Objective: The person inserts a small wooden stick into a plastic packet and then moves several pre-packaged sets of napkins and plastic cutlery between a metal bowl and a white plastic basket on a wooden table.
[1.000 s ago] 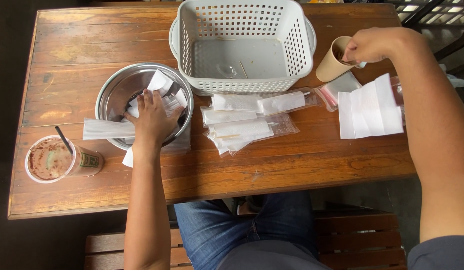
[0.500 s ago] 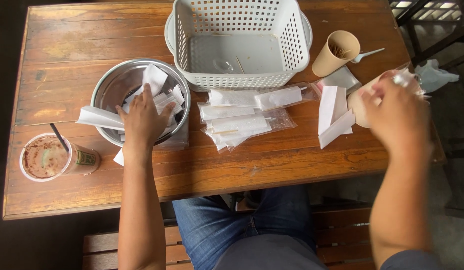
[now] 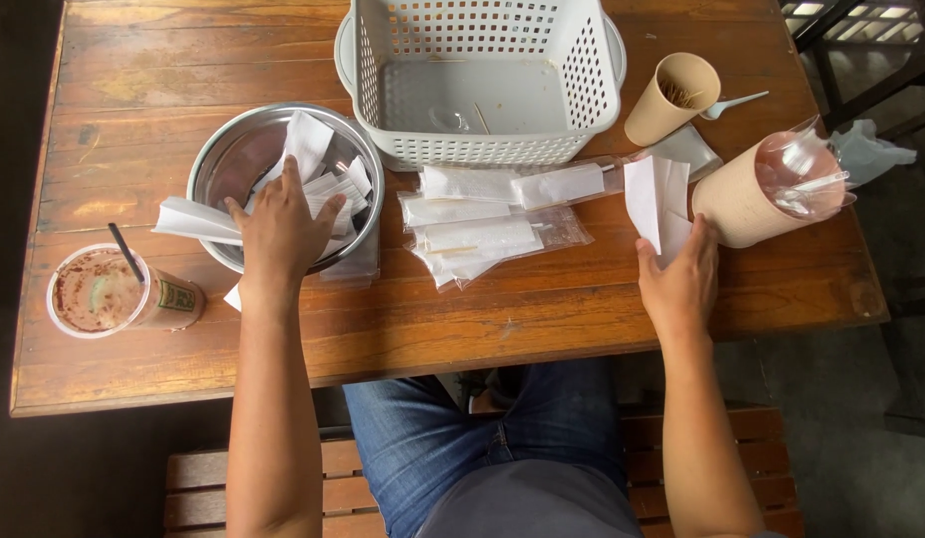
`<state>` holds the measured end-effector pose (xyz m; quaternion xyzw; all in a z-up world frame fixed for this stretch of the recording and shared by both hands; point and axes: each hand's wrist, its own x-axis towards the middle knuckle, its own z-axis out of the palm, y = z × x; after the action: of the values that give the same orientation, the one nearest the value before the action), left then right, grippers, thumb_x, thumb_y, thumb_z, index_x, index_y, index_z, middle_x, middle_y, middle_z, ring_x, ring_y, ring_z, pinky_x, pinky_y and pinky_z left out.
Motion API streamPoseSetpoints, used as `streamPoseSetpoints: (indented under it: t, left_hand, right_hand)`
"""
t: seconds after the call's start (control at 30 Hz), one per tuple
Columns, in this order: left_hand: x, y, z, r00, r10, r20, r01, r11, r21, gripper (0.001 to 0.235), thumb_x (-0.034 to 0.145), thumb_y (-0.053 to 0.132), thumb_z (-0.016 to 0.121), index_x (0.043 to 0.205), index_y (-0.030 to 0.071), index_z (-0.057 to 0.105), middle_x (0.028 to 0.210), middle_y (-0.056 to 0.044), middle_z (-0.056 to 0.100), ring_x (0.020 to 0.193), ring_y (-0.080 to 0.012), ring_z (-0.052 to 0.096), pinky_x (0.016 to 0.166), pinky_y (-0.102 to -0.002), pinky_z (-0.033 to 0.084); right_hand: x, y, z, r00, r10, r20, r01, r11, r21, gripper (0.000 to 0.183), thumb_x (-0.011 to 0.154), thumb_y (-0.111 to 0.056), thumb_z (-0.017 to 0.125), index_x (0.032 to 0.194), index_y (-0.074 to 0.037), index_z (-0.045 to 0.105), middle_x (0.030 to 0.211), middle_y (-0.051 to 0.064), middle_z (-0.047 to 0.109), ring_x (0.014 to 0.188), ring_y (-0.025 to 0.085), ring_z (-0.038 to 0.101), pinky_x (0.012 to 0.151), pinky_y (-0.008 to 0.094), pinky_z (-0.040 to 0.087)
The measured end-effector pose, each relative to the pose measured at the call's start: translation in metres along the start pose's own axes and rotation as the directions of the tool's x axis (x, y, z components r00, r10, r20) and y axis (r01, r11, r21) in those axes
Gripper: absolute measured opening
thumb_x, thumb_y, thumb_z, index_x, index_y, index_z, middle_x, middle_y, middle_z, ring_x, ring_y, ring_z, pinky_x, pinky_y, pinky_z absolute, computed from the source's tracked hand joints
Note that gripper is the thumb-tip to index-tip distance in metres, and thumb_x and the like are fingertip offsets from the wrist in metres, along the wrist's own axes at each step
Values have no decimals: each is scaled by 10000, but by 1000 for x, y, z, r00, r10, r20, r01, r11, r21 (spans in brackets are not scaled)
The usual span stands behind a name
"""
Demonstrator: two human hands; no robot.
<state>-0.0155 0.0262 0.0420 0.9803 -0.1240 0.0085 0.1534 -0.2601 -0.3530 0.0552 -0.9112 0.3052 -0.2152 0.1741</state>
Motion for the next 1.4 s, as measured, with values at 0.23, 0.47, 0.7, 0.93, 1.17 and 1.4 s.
streamPoseSetpoints:
  t: [0.23, 0.47, 0.7, 0.93, 1.17, 1.4]
  left_hand:
    - [5, -8, -3, 999, -34, 13, 34, 999, 19, 817, 991, 540, 611, 1575, 9, 402, 1383, -264, 632, 1353, -408, 566, 1136, -759, 177]
    - [4, -7, -4, 1000, -17, 14, 17, 999, 48, 752, 1003, 519, 605, 1534, 5, 464, 1335, -254, 659, 1322, -400, 588, 1121, -767, 180]
    - [-1, -9, 7, 995, -1, 97, -3, 999, 45, 745, 1007, 568, 553, 1513, 26, 476, 1323, -225, 665, 1304, -380, 603, 1120, -743, 246]
    - [-14, -19, 8, 999, 45, 19, -45, 999, 13, 762, 1026, 531, 550, 1498, -58, 446, 1307, -273, 657, 1282, -411, 618, 1133, -684, 308]
    - [-33, -18, -4, 943, 75, -324, -95, 994, -45, 432, 946, 289, 732, 1218, 55, 491, 969, -162, 671, 891, -398, 742, 866, -538, 558]
    - [-39, -4, -21, 939, 174, -297, -161, 985, 67, 465, 977, 122, 593, 1431, 22, 589, 1041, -154, 586, 890, -400, 696, 657, -484, 579]
  right_hand:
    - [9, 68, 48, 901, -310, -302, 319, 947, -21, 223, 943, 106, 662, 1149, 82, 745, 1128, 261, 729, 1030, 448, 704, 895, 481, 561]
    - [2, 3, 8, 862, -262, -433, 364, 915, 172, 266, 1039, 136, 587, 1236, 79, 756, 1087, 284, 745, 1033, 460, 717, 880, 476, 564]
    - [13, -155, -7, 760, -402, -511, 629, 652, 423, 265, 1019, 123, 565, 1222, 58, 723, 1130, 263, 736, 1110, 418, 707, 960, 490, 557]
    - [39, -265, 145, 535, -759, -371, 816, 351, 459, 453, 869, 120, 634, 1224, -144, 732, 1188, 75, 733, 1122, 316, 699, 954, 445, 572]
    - [26, -305, 155, 456, -848, 272, 739, 530, 415, 270, 915, -72, 631, 1176, -80, 700, 1045, 160, 727, 1005, 364, 729, 870, 489, 580]
    - [22, -295, 116, 410, -823, 393, 461, 559, 689, 547, 831, -4, 594, 1348, -27, 417, 1322, 292, 570, 1212, 516, 614, 1000, 598, 518]
